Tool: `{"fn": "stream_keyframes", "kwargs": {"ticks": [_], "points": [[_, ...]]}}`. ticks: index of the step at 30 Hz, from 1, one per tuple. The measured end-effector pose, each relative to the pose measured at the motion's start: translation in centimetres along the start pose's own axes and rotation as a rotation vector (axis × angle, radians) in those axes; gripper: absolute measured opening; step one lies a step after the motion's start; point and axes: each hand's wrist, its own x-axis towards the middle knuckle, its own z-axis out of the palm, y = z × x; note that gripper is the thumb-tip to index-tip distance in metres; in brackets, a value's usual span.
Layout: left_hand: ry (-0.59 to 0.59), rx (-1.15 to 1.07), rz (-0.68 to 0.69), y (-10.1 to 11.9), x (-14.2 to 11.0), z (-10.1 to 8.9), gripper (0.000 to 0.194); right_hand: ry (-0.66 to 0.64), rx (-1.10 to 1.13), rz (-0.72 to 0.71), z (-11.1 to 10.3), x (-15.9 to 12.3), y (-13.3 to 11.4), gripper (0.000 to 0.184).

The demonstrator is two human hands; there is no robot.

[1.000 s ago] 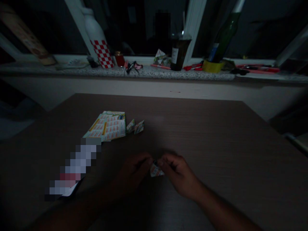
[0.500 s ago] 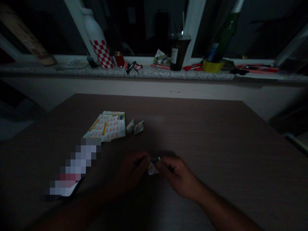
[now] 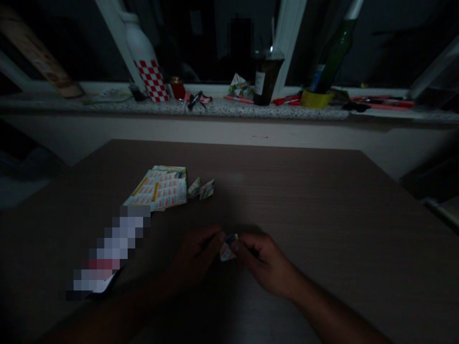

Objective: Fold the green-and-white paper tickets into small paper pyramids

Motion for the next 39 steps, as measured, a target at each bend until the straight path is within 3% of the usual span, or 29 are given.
{"fn": "stream_keyframes", "kwargs": {"ticks": [6,11,17,23,28,35,39], "points": [[-0.029,-0.088,-0.047,-0.19,-0.06,0.03,0.033,-0.012,-0.010,-0.012,0.06,-0.12,-0.13,0.041],[-0.026,0.011,-0.002,-0.09,-0.16,-0.07,0.034,-0.025,-0.012,-0.024,0.12,-0.08,-0.01,0.040],[-0.049,-0.074,-0.059,-0.06,-0.07,0.02,0.032,-0.014,-0.009,-0.039,0.02,0.07,-0.15,0.038],[-0.042,-0.017,-0.033,0.02,-0.02,-0.08,0.034,-0.006,-0.032,-0.054,0.10,0.00,0.03,0.039],[-0.077,-0.115,-0.106,-0.10,-0.03,0.00,0.034,-0.039,-0.044,-0.078,0.09,-0.01,0.10,0.036],[-0.094,-0.049,-0.032,-0.28,-0.09,0.13,0.035,-0.032,-0.064,-0.053,0.14,-0.24,0.46,0.039],[-0.097,-0.091,-0.063,-0.24,-0.14,0.12,0.035,-0.046,-0.056,-0.068,0.16,-0.21,0.34,0.037]]}}
